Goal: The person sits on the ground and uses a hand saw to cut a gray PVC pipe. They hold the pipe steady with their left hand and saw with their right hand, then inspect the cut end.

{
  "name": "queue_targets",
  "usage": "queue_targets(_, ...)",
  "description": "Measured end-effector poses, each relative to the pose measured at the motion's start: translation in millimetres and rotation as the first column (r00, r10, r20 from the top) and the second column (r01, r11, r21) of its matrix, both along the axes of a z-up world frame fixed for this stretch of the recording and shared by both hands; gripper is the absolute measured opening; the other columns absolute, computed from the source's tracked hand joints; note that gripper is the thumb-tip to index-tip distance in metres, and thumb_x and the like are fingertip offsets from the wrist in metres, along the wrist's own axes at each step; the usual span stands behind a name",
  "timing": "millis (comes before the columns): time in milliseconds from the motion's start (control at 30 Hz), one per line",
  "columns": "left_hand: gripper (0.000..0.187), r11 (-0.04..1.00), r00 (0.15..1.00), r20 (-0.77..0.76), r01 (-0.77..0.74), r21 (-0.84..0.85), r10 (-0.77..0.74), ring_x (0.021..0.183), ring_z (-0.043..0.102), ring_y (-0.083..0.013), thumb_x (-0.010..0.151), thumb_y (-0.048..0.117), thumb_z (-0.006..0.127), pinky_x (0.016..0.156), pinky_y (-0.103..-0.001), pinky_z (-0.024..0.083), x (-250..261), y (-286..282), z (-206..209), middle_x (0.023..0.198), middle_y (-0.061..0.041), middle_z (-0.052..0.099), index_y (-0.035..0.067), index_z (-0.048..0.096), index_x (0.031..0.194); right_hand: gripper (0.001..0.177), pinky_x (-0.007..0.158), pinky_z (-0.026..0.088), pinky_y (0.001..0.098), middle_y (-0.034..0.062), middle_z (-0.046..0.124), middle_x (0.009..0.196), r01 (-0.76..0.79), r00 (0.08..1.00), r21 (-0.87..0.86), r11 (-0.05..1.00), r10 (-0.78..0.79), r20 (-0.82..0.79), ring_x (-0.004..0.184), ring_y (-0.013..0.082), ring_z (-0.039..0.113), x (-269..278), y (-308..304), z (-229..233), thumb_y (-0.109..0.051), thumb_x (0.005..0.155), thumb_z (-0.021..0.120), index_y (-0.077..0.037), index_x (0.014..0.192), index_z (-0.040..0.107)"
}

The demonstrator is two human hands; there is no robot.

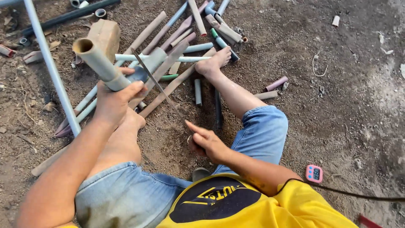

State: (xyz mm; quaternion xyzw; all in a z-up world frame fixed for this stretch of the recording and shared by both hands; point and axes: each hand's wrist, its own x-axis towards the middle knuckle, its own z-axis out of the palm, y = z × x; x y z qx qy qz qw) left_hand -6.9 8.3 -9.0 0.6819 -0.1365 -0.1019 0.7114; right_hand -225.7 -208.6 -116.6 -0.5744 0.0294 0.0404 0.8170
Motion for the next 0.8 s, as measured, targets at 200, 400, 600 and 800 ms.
queue_targets(200,0.039,0.958,0.952,0.160,0.233,0.167,-0.260,0.095,0.063,-0.0126,0.077,0.007,0.096,0.088,-0.035,0.052,-8,-8,-3,0.099,-0.012,0.077,0.007,0.079,0.113,0.054,0.038,0.034,0.0263,0.0124,0.053,0.057,0.001,0.997,0.075,0.997,-0.007,0.080,0.039,0.0172,0.043,36,5,37,-0.028,0.113,0.048,-0.016,0.165,0.043)
queue_targets(400,0.034,0.995,0.992,-0.095,-0.090,-0.054,0.084,0.085,0.079,-0.0184,0.092,0.003,0.086,0.074,-0.029,0.070,7,3,-1,0.101,-0.008,0.075,0.009,0.070,0.121,0.053,0.038,0.036,0.0287,0.0139,0.058,0.062,-0.011,1.000,0.063,0.998,0.011,-0.004,0.041,0.0161,0.047,1,15,6,-0.028,0.110,0.051,-0.020,0.162,0.051)
queue_targets(600,0.038,0.968,0.964,0.132,0.213,0.133,-0.231,0.099,0.071,-0.0186,0.078,0.004,0.094,0.093,-0.041,0.056,-5,-4,-5,0.101,-0.014,0.077,0.006,0.078,0.112,0.053,0.039,0.036,0.0260,0.0104,0.057,0.065,0.003,1.000,0.123,0.992,-0.003,0.001,0.043,0.0131,0.044,28,0,29,-0.028,0.112,0.048,-0.019,0.164,0.046)
queue_targets(800,0.033,0.990,0.983,0.125,0.126,0.070,-0.134,0.094,0.073,-0.0172,0.085,0.005,0.090,0.089,-0.036,0.058,0,-5,3,0.098,-0.012,0.077,0.005,0.075,0.115,0.052,0.038,0.035,0.0261,0.0098,0.059,0.065,-0.002,1.000,0.090,0.996,0.001,0.006,0.043,0.0130,0.046,12,9,14,-0.030,0.112,0.049,-0.022,0.163,0.049)
